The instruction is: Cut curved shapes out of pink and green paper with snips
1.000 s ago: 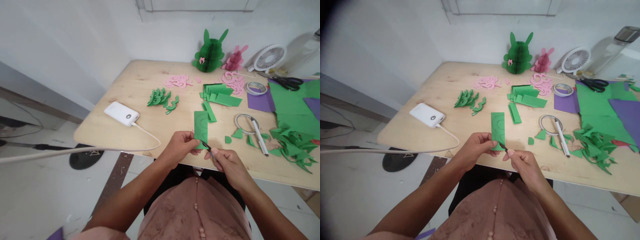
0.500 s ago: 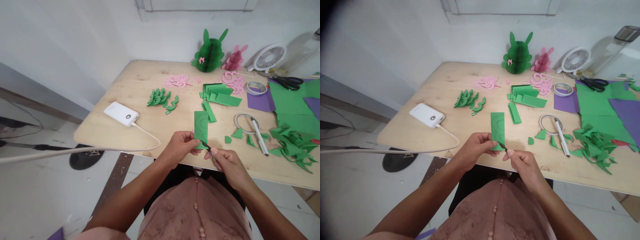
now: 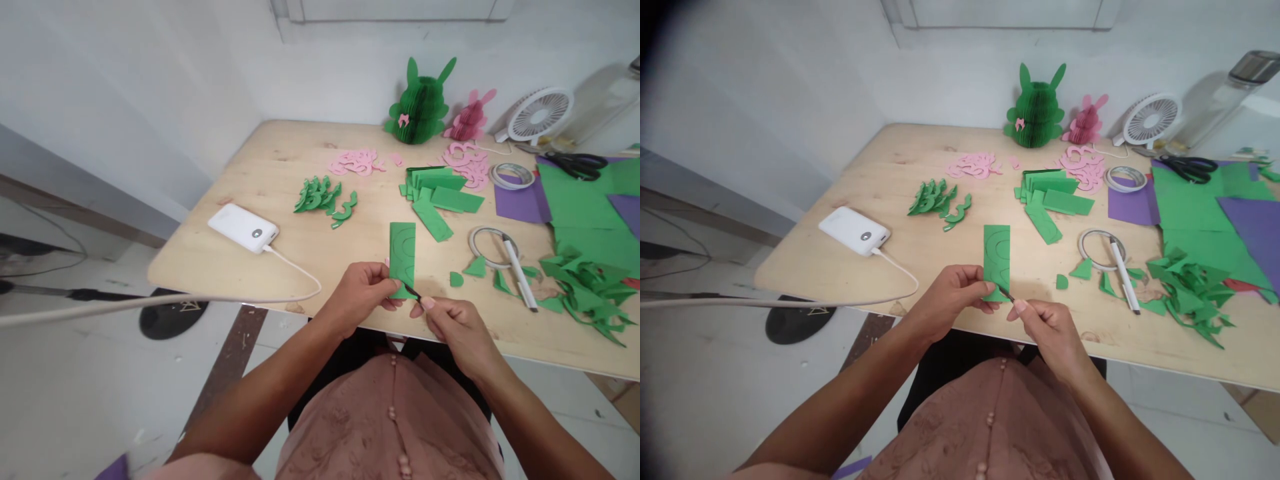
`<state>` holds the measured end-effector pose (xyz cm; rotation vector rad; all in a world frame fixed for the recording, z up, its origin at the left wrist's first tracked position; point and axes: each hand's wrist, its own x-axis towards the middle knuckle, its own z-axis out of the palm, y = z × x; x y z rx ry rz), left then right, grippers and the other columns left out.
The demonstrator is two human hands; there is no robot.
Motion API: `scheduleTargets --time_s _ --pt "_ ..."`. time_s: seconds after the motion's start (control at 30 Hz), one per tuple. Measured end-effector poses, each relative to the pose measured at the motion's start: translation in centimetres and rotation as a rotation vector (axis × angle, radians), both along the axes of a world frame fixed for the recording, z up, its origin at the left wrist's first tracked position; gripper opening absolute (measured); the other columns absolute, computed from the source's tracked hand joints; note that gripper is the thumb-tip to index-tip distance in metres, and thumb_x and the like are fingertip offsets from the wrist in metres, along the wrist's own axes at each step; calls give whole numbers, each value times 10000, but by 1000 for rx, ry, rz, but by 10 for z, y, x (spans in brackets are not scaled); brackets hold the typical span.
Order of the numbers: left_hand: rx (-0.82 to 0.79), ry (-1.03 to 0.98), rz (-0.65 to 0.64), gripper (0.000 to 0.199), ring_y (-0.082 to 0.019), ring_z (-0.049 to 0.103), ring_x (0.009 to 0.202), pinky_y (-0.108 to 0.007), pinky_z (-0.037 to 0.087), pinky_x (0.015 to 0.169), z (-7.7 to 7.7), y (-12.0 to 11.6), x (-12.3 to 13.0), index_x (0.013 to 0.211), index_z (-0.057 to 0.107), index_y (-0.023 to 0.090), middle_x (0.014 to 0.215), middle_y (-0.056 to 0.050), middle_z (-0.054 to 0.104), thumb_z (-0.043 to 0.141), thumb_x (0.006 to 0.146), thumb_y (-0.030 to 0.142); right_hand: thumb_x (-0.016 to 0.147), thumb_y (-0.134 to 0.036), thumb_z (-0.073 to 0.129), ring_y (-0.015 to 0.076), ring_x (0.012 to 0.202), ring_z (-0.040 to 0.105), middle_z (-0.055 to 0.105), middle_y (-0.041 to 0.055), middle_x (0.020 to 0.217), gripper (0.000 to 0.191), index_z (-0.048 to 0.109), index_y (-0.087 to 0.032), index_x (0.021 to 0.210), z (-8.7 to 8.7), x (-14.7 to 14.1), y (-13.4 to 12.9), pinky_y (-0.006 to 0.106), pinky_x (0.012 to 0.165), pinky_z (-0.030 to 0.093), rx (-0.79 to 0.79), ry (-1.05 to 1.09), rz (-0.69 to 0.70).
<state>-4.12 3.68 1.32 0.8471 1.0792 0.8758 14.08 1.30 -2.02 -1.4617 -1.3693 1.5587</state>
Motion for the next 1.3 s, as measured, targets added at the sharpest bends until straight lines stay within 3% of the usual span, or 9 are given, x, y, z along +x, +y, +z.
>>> scheduleTargets --time_s 0.37,0.8,1.3 --pt "-11 -4 63 158 -95 607 535 -218 500 575 -2 -1 -3 647 546 136 605 5 618 652 711 235 838 -531 536 81 464 158 211 -77 485 446 662 -115 736 1 0 1 268 455 99 -24 12 -11" --pt "-8 -24 63 147 -93 607 542 -220 505 584 -1 -1 -3 658 556 133 619 7 613 650 710 234 845 -527 526 84 459 158 215 -76 480 443 669 -120 744 0 0 1 263 452 111 -31 39 6" --pt "16 -16 44 146 -100 613 560 -216 501 583 0 -2 -2 673 576 135 606 9 605 657 718 247 811 -595 529 78 447 169 262 -78 458 505 662 -119 711 12 -7 2 259 450 110 -51 31 -11"
